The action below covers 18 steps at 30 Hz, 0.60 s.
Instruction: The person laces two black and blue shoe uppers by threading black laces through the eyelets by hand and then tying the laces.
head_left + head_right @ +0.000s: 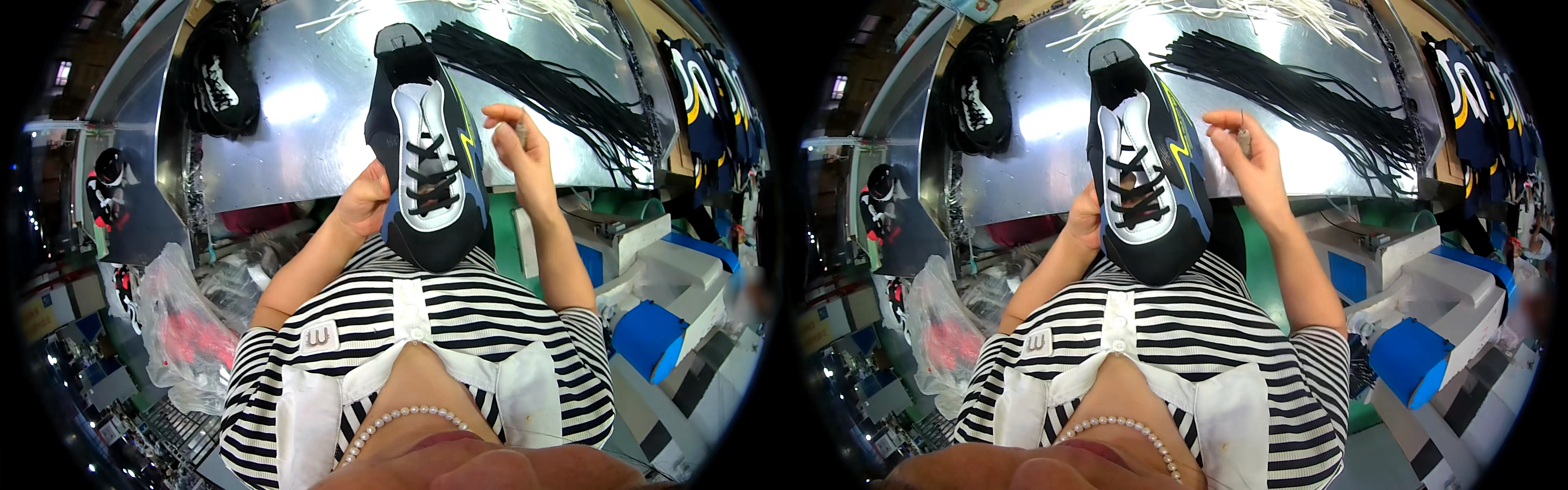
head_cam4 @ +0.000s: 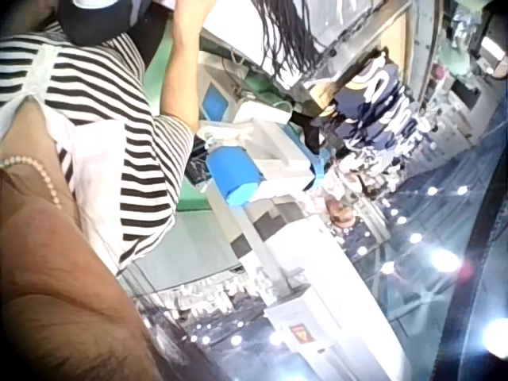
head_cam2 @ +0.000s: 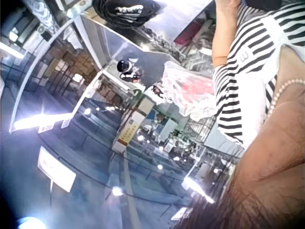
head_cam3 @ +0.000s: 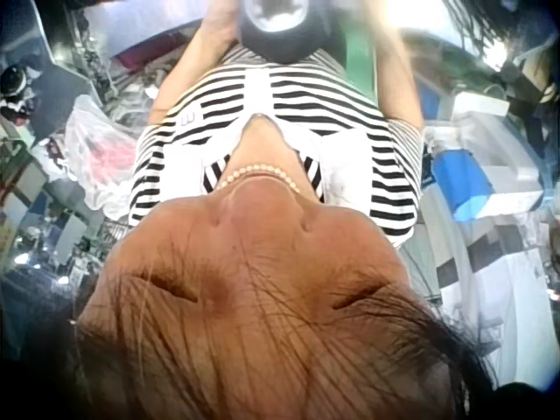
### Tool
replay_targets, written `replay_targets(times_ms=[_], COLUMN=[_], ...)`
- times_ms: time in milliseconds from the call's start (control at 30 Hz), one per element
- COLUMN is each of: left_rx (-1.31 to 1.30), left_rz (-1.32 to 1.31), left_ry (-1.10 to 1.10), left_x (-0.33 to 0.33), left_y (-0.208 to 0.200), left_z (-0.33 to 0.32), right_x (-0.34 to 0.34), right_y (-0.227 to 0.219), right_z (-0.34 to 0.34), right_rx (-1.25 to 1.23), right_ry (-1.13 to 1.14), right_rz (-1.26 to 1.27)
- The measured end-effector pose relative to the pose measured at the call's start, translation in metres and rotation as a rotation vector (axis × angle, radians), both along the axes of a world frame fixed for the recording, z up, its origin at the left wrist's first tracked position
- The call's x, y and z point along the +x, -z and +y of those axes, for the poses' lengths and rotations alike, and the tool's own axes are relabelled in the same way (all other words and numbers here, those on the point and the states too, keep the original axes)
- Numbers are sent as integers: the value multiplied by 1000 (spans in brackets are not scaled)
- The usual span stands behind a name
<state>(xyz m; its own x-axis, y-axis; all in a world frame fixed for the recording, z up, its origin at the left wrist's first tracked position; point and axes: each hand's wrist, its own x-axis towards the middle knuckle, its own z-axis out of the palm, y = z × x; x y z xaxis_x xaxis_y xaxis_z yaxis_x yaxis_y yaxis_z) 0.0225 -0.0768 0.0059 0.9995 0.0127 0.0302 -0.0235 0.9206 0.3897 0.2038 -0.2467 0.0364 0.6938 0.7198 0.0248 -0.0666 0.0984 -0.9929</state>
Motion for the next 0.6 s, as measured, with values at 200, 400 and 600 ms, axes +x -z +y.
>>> replay_targets(times_ms=[200,400,600], left_rx=[296,1545,2348], left_rz=[246,121,-293], left_ry=[-18,-760,-733], left_x=[-2,-12,13], left_y=[-24,-85,-140], left_z=[18,29,14], right_x=[-35,-35,-53], right_y=[-13,1,-8], right_z=[19,19,20], right_rx=[375,498,434], right_ry=[-150,-226,-183], right_rz=[711,721,845])
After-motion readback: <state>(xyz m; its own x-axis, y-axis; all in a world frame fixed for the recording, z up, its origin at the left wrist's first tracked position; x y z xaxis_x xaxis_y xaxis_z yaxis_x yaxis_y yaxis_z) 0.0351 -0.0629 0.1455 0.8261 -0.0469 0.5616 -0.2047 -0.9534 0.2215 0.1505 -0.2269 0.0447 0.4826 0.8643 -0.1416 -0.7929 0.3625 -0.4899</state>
